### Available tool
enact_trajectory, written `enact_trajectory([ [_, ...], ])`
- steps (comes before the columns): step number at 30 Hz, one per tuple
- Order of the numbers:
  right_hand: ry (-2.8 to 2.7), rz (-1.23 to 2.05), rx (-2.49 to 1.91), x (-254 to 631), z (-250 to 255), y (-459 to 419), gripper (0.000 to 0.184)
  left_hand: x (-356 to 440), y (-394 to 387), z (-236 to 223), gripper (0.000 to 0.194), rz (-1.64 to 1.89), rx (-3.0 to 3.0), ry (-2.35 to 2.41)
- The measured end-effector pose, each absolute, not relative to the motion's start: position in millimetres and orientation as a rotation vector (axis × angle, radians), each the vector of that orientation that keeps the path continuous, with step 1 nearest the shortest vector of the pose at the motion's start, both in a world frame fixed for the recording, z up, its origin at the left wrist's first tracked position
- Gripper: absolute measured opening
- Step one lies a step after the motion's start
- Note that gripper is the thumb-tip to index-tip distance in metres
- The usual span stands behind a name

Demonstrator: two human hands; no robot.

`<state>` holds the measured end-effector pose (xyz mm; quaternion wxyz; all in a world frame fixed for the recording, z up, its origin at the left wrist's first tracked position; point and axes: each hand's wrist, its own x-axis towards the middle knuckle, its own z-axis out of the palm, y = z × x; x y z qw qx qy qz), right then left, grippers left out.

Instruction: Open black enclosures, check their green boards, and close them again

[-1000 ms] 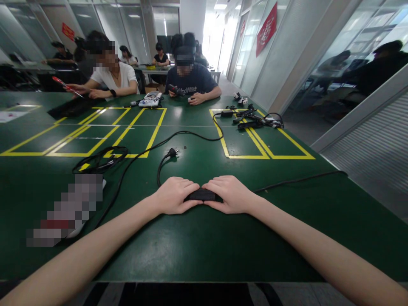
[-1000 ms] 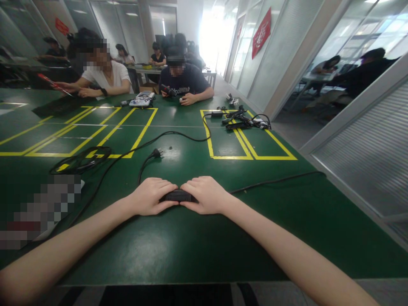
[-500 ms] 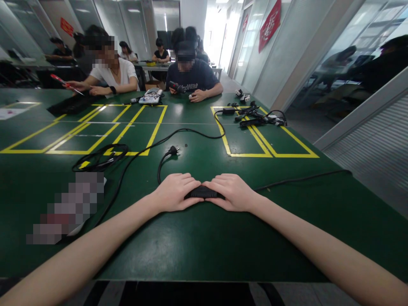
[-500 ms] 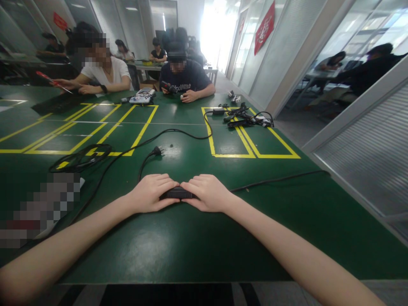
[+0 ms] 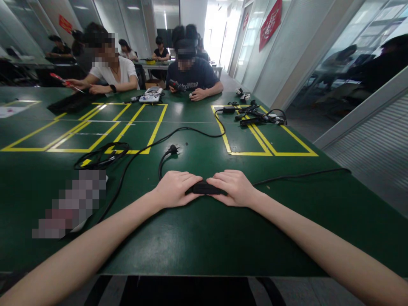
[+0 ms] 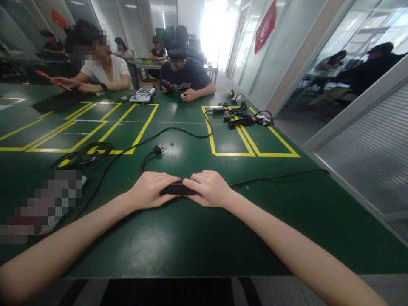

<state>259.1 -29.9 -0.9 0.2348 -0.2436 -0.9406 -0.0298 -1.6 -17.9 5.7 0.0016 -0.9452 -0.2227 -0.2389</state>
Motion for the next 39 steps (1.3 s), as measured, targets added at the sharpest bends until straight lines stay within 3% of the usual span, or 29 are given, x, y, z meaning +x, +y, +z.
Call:
enact_trajectory([
  [5, -2.452, 0.598, -0.746, 256, 6, -34, 0.042, -4, -17, 4, 0.037, -0.676, -2.941, -0.628],
  [9, -2.181, 1.316, -0.88, 256, 12, -35, 0.041, -4, -17, 2, 0.039, -0.634, -2.903, -0.652],
  [12, -2.076, 1.494, -0.897, 255, 14, -35, 0.043, -3, -18, 1, 0.041, -0.639, -2.888, -0.624],
  [20, -2.167, 1.055, -0.791, 257, 12, -32, 0.031, -5, -17, 3, 0.039, -0.782, -2.853, -0.688],
  [26, -2.106, 0.357, -0.74, 279, 19, -22, 0.027, -8, -11, 8, 0.059, -0.974, -2.62, -0.898],
  [31, -1.698, 0.115, -1.069, 321, 31, -1, 0.027, -5, -13, 5, 0.071, -0.97, -2.614, -0.952],
  [39, -1.204, -0.196, -1.208, 408, 48, 22, 0.032, -6, -9, -11, 0.049, -0.61, -2.89, -1.039],
])
